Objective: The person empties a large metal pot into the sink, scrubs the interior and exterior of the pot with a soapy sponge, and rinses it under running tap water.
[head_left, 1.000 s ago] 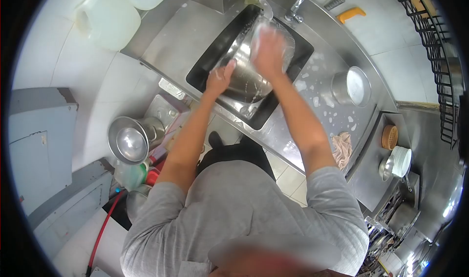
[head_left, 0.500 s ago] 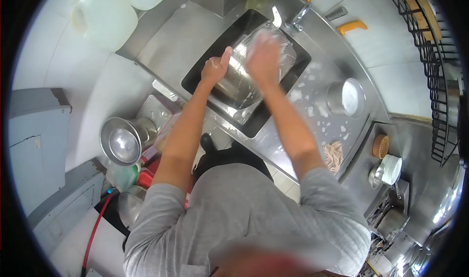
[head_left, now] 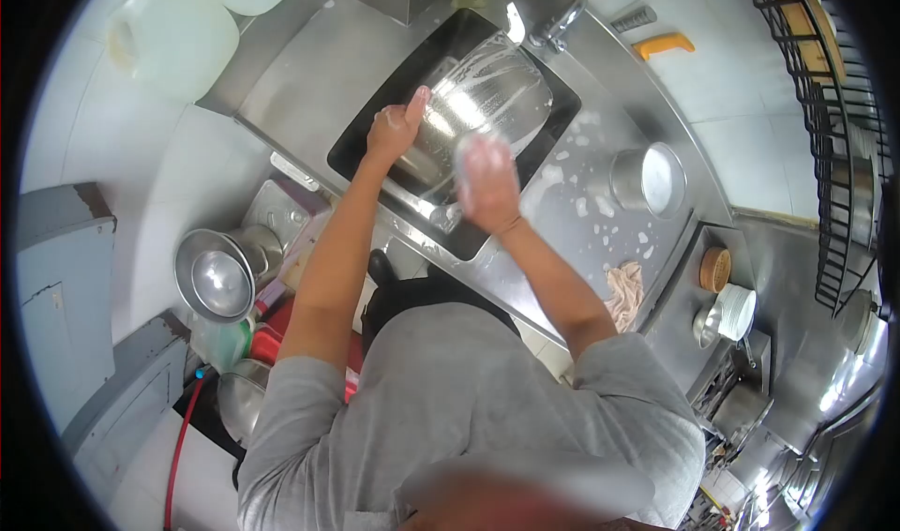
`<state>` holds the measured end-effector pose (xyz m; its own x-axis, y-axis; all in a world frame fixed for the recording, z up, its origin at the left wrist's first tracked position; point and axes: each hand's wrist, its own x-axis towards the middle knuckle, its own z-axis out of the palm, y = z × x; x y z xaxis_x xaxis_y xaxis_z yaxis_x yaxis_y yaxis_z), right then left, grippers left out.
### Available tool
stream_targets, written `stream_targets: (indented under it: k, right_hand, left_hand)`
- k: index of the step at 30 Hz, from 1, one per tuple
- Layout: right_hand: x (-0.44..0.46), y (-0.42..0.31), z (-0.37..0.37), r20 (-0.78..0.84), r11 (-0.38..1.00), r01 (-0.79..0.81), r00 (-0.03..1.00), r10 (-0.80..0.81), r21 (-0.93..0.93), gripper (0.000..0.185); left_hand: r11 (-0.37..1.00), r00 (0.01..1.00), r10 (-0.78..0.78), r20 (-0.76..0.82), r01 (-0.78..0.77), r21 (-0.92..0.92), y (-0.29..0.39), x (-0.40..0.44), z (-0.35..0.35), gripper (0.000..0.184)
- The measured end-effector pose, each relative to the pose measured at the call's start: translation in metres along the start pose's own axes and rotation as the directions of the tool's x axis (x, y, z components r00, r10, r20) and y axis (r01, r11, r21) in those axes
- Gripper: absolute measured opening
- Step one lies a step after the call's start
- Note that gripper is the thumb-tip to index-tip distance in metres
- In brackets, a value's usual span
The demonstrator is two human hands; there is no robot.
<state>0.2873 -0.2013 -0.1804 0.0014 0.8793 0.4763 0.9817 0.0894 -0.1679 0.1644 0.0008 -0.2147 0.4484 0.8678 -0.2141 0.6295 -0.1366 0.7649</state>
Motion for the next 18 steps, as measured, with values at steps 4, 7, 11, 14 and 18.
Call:
stream_targets:
  k: [4,7,11,14,18]
  right_hand:
    - [0.048,0.093,0.003,-0.037,0.79,-0.571,0.805,0.592,0.223,0.058]
    - [0.035,0.034,0.009,-0.229,0.931,-0.359,0.914,0.336,-0.064,0.049]
    - [0.026,0.026,0.003,-0.19,0.964,-0.24,0.958,0.215,-0.116,0.052]
    - [0.08,0.153,0.002,0.275,0.54,-0.797,0.602,0.75,0.271,0.046]
    - [0.048,0.1,0.024,-0.25,0.921,-0.389,0.89,0.381,0.017,0.055]
  left_hand:
    - [0.999,1.0,0.026,0.0,-0.026,-0.034,0.003,-0.005,-0.003,0.086]
    - [1.0,1.0,-0.02,0.003,0.02,-0.01,0.009,-0.006,-0.006,0.086]
    - [1.0,1.0,-0.025,0.014,0.025,0.018,0.003,-0.003,-0.003,0.087]
    - [1.0,0.998,0.031,-0.051,-0.031,0.003,0.007,-0.009,-0.004,0.078]
    - [0.999,0.994,0.031,-0.108,-0.026,0.046,-0.003,-0.003,0.005,0.075]
